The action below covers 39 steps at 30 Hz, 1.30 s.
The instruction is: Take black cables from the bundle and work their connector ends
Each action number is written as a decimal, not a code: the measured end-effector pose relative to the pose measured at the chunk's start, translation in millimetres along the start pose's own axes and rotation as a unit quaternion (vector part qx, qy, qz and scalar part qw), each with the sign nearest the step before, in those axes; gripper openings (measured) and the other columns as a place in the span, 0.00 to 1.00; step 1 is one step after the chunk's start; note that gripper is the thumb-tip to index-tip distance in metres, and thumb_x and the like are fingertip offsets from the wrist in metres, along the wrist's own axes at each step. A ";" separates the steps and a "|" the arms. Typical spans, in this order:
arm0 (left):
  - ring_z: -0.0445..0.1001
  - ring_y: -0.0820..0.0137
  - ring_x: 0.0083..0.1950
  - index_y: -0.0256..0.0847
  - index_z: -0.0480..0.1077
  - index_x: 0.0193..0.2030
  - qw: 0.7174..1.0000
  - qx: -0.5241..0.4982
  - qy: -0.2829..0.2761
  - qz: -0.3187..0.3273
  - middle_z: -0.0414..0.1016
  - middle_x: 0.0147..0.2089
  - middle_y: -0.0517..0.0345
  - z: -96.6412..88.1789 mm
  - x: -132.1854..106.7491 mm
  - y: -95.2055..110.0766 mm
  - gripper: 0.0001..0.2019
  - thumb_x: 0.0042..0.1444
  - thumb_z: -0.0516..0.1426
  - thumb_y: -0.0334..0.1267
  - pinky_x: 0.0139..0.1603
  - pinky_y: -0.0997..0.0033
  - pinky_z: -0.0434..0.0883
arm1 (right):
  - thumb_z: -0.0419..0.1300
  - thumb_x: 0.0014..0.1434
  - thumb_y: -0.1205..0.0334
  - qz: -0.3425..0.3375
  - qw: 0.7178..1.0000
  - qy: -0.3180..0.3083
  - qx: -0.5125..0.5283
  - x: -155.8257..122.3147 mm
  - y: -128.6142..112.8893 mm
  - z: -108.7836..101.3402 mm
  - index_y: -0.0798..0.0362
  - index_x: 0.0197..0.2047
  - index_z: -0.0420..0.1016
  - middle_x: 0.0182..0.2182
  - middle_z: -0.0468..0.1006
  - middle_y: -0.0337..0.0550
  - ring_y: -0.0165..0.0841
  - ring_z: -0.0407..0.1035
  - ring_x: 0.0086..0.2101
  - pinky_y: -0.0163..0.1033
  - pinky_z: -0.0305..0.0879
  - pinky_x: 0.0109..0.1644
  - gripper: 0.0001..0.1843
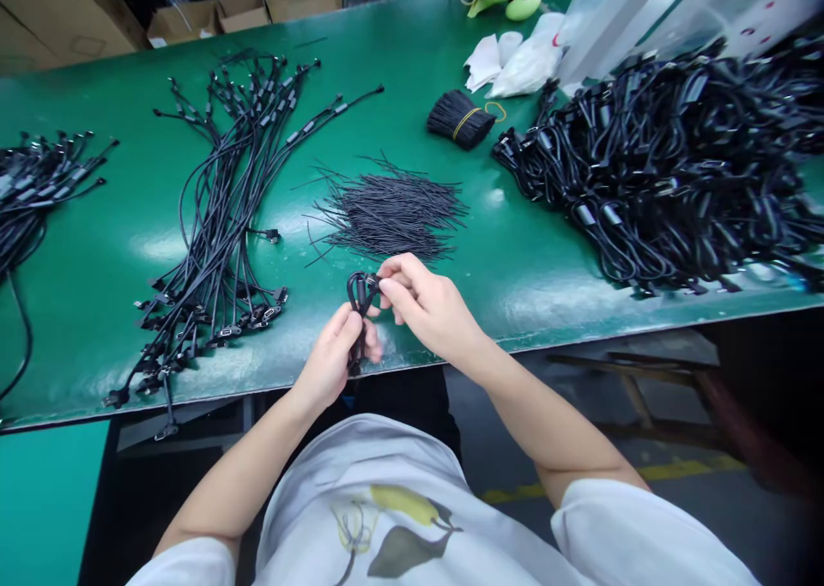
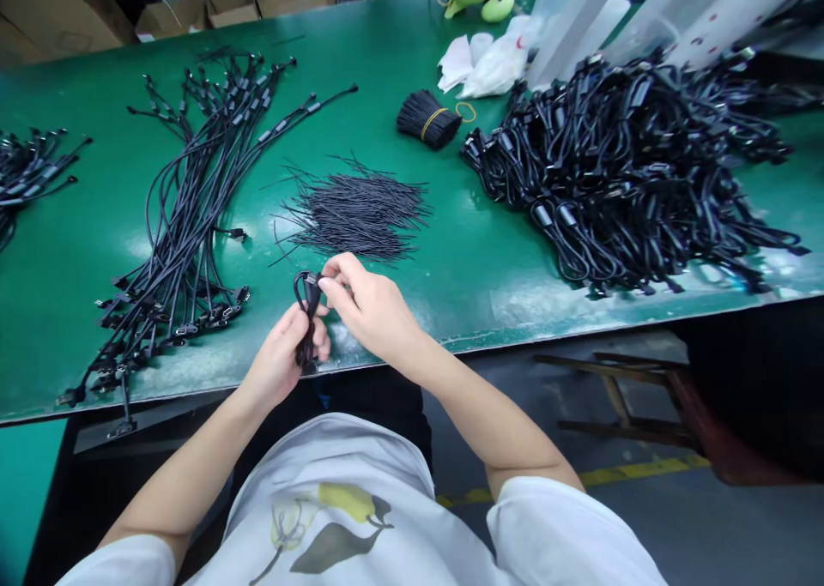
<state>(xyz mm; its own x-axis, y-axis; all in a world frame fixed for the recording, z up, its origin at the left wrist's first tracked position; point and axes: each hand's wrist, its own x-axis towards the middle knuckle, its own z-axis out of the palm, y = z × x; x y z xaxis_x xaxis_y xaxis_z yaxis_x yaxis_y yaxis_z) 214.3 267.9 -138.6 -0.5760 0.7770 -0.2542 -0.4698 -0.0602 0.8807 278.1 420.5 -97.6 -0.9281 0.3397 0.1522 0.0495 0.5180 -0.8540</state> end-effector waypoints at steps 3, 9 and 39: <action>0.67 0.72 0.32 0.39 0.71 0.37 0.990 0.124 0.030 0.063 0.67 0.31 0.59 -0.8 2.4 0.1 0.16 0.62 0.56 0.51 0.36 0.74 0.65 | 0.58 0.63 0.50 0.009 0.999 0.011 -0.043 -3.3 -3.2 0.2 0.52 0.41 0.66 0.24 0.72 0.34 0.27 0.65 0.23 0.32 0.57 0.31 0.13; 0.59 0.75 0.27 0.36 0.68 0.31 0.999 0.050 -0.018 -0.010 0.61 0.26 0.61 0.0 2.5 5.7 0.18 0.62 0.56 0.50 0.30 0.76 0.59 | 0.51 0.68 0.58 -0.102 0.987 0.024 -0.121 -6.3 -1.7 -5.1 0.54 0.44 0.72 0.33 0.74 0.43 0.31 0.69 0.34 0.35 0.63 0.39 0.11; 0.72 0.62 0.46 0.43 0.64 0.52 0.931 0.365 0.022 0.022 0.72 0.43 0.54 -6.4 -4.3 -6.3 0.22 0.55 0.60 0.53 0.48 0.65 0.69 | 0.52 0.64 0.69 -0.043 0.964 0.029 0.260 -12.6 6.1 -6.4 0.54 0.45 0.70 0.43 0.74 0.43 0.29 0.68 0.46 0.37 0.65 0.55 0.08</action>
<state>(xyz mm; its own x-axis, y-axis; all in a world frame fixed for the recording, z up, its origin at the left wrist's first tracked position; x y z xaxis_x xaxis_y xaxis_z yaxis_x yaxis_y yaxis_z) 215.4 260.9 -145.6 -0.6181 0.7568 -0.2124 0.1258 0.3620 0.9237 292.4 424.4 -101.6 -0.8972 0.3649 0.2490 -0.2329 0.0882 -0.9685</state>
